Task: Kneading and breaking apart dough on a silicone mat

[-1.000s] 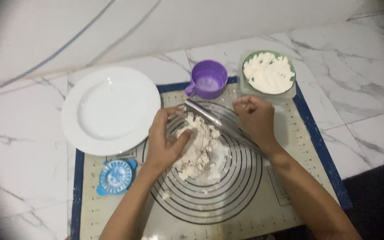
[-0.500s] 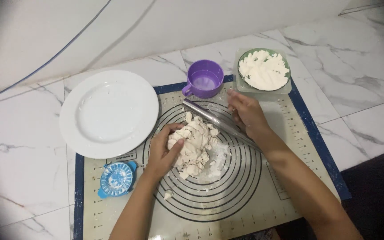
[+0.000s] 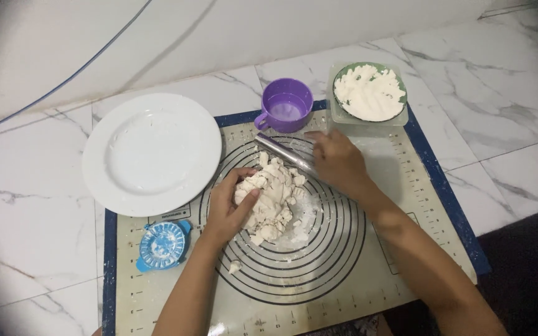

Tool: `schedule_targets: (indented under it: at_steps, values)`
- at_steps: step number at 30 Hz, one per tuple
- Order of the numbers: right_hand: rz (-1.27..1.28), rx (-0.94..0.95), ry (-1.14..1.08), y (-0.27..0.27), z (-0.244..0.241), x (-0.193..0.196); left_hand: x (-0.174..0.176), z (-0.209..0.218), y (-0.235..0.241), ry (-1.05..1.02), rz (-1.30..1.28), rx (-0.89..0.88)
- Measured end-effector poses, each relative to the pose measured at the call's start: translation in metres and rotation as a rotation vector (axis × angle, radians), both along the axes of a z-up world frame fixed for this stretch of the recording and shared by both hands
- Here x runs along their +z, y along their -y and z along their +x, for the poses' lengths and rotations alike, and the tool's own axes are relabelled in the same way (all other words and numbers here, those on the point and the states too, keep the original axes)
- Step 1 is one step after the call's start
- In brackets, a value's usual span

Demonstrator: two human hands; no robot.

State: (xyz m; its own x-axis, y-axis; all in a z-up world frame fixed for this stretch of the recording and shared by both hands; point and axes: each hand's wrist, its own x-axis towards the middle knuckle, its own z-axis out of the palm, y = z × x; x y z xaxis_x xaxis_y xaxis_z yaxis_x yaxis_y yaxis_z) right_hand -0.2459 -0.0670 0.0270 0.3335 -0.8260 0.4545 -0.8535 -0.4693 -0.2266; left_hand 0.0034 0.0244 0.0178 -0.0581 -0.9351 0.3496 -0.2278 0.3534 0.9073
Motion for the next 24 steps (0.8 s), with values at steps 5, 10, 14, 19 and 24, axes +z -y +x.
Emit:
schedule_targets:
  at_steps: [5,10,14,19,24]
  values:
    - [0.091,0.065,0.033,0.007,-0.001,-0.004,-0.005,-0.001,0.004,0.010,0.002,0.015]
    - [0.177,-0.033,-0.002,0.013,-0.002,-0.012,-0.003,0.000,0.004,0.021,0.008,0.029]
    - [0.007,0.021,-0.028,0.005,-0.005,-0.015,0.001,0.000,0.004,0.052,0.016,0.019]
    - [-0.029,0.160,0.062,-0.018,0.010,0.006,0.001,0.000,0.007,0.024,0.022,0.020]
    - [-0.375,0.768,0.264,-0.086,0.055,0.018,0.001,0.005,0.006,0.026,0.007,-0.020]
